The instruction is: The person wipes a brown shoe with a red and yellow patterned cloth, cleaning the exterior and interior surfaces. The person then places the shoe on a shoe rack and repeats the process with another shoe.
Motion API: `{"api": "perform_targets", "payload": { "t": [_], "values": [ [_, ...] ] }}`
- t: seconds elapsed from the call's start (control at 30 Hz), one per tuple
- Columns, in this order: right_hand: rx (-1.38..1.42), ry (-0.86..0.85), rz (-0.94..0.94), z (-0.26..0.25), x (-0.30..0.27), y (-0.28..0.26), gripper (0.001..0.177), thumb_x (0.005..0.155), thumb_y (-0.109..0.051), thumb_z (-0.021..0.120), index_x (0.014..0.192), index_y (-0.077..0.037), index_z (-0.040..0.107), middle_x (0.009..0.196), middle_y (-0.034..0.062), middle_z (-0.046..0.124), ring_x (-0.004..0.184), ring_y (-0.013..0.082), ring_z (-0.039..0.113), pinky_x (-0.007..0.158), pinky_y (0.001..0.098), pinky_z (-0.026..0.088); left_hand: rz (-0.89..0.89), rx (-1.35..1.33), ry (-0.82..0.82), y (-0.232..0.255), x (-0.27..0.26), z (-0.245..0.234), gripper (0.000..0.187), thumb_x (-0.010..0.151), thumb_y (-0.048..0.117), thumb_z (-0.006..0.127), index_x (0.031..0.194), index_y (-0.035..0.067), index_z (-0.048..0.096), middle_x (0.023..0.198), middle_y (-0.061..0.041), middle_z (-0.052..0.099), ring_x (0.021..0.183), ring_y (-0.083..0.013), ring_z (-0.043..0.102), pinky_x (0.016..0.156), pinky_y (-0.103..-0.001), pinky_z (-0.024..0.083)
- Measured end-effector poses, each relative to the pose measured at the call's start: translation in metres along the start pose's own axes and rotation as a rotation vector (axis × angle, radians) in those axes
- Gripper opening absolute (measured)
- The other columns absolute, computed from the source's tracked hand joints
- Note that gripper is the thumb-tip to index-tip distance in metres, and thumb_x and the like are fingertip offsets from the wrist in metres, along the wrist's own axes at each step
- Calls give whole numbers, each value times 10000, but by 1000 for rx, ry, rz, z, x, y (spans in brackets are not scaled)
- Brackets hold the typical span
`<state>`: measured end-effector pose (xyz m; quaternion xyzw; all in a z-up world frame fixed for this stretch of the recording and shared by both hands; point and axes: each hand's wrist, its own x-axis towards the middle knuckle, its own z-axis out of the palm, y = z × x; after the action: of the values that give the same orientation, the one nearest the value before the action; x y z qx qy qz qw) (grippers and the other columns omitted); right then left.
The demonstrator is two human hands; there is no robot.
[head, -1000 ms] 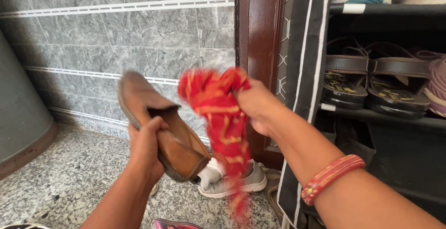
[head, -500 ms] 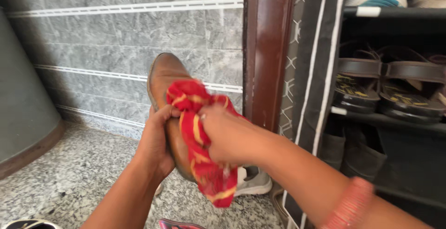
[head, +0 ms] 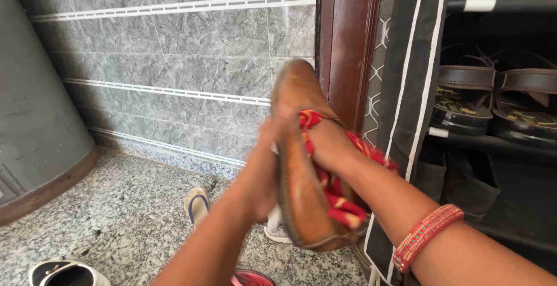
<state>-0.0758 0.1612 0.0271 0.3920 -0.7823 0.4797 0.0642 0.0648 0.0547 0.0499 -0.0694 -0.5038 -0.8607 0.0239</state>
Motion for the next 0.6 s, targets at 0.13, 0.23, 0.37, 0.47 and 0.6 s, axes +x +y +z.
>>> {"api": "perform_targets", "payload": {
  "t": [0.13,0.23,0.37,0.47,0.6],
  "values": [
    [-356,-287,95,36,-30,-37,248,807,-233,659,888,-14,743,891,204,748,845,317,746,769,436,574,137,-209,-66,28,-3,-38,789,893,685,538,1370,56,560,1267,-164,667,1132,-297,675,1023,-473,554],
    [-188,-300,-118,49,-53,-51,235,844,-168,579,965,-38,733,917,232,741,927,363,709,763,455,548,39,-193,165,32,-12,-52,814,839,708,493,1316,60,623,1253,-186,707,1104,-329,702,999,-499,546],
    [-277,-388,28,41,-48,-39,220,819,-131,578,959,-47,726,936,191,758,903,313,753,807,429,576,-71,-246,118,19,-7,-39,763,875,650,530,1330,43,606,1236,-210,695,1098,-352,682,1022,-512,531],
    [-281,-370,251,37,-25,-28,196,803,-118,587,928,-41,718,904,199,754,864,313,750,777,434,574,-114,-256,157,11,4,-20,743,882,621,546,1337,34,580,1215,-222,696,1092,-366,677,1014,-514,538],
    [256,-197,553,46,-4,-28,163,783,-100,600,885,-33,709,862,209,750,812,313,748,738,442,571,-61,-267,163,5,7,-12,748,900,618,542,1346,18,555,1180,-224,671,1075,-380,651,994,-539,540]
  ]
}}
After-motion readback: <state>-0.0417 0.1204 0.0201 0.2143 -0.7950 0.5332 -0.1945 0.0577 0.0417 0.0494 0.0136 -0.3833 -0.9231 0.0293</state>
